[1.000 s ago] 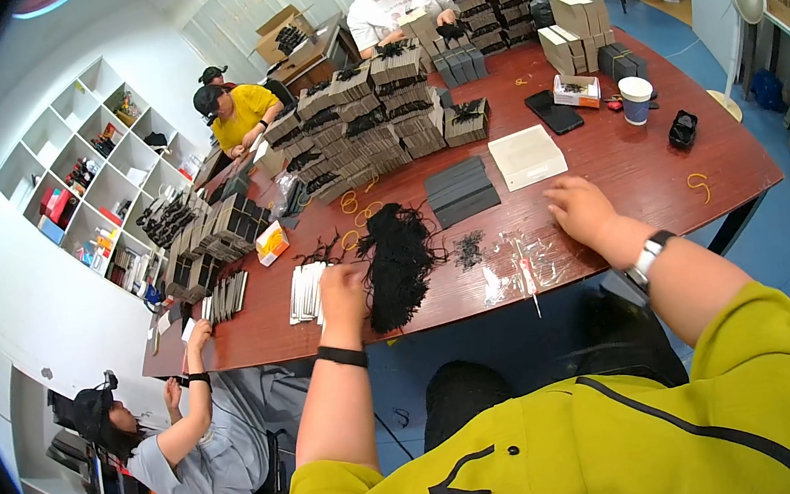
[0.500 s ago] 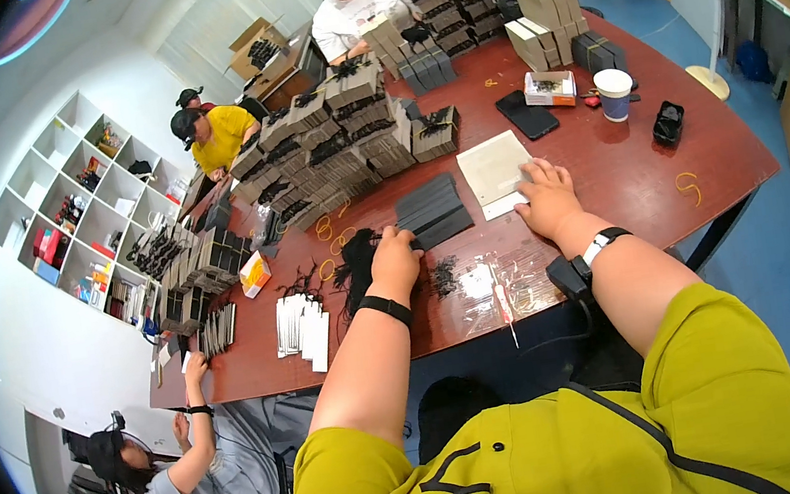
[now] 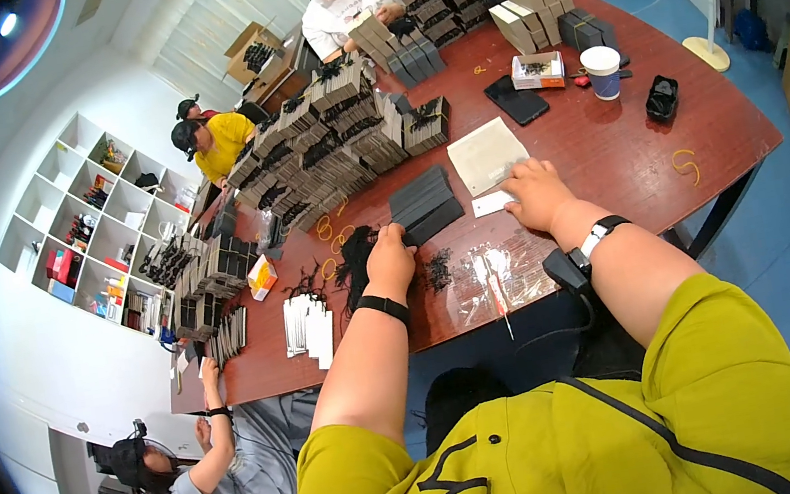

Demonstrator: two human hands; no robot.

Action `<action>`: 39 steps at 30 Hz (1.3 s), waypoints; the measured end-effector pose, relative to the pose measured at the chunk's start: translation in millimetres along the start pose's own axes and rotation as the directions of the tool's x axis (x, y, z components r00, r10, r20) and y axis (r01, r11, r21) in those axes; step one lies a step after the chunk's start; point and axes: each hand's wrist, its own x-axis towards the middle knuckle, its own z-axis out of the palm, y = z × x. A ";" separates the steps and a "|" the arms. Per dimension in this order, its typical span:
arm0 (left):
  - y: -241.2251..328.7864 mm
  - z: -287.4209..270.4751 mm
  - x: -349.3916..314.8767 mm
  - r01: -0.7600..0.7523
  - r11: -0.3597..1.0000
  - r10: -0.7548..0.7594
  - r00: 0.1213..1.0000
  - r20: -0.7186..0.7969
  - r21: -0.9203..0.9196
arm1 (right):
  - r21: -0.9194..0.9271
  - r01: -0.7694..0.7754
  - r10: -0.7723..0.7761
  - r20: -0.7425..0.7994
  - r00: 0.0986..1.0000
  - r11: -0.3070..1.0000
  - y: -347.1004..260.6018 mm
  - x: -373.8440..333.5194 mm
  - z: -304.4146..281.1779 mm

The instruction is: Assembling small plastic parts at a shared workshop table.

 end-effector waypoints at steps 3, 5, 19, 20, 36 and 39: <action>3.8 -2.5 -1.5 0.001 1.000 -0.001 1.000 -0.001 0.009 | 0.030 0.036 -0.035 -0.039 0.999 0.999 0.8 -1.1 -1.0; 3.4 -2.9 -1.0 -0.014 1.000 0.014 1.000 -0.002 0.012 | 0.042 0.089 -0.085 -0.085 0.993 0.995 2.0 -0.9 -0.6; -13.8 -43.7 -30.9 0.149 0.632 -0.426 0.887 -0.181 -0.761 | 0.188 0.133 -0.112 -0.118 0.987 0.973 -1.7 -1.7 -8.0; -10.2 -47.3 -44.3 0.152 0.608 -0.429 0.889 -0.162 -0.779 | 0.242 0.197 -0.151 -0.196 0.969 0.950 -4.4 -3.7 -12.8; 81.1 -83.6 -188.1 0.389 0.051 0.155 0.907 0.392 -0.920 | 0.223 0.504 -0.506 -0.051 0.861 0.834 -123.7 -125.3 -124.7; 88.6 -81.0 -194.5 0.373 0.034 0.204 0.906 0.371 -0.927 | 0.147 0.555 -0.553 -0.061 0.831 0.819 -134.8 -141.3 -129.5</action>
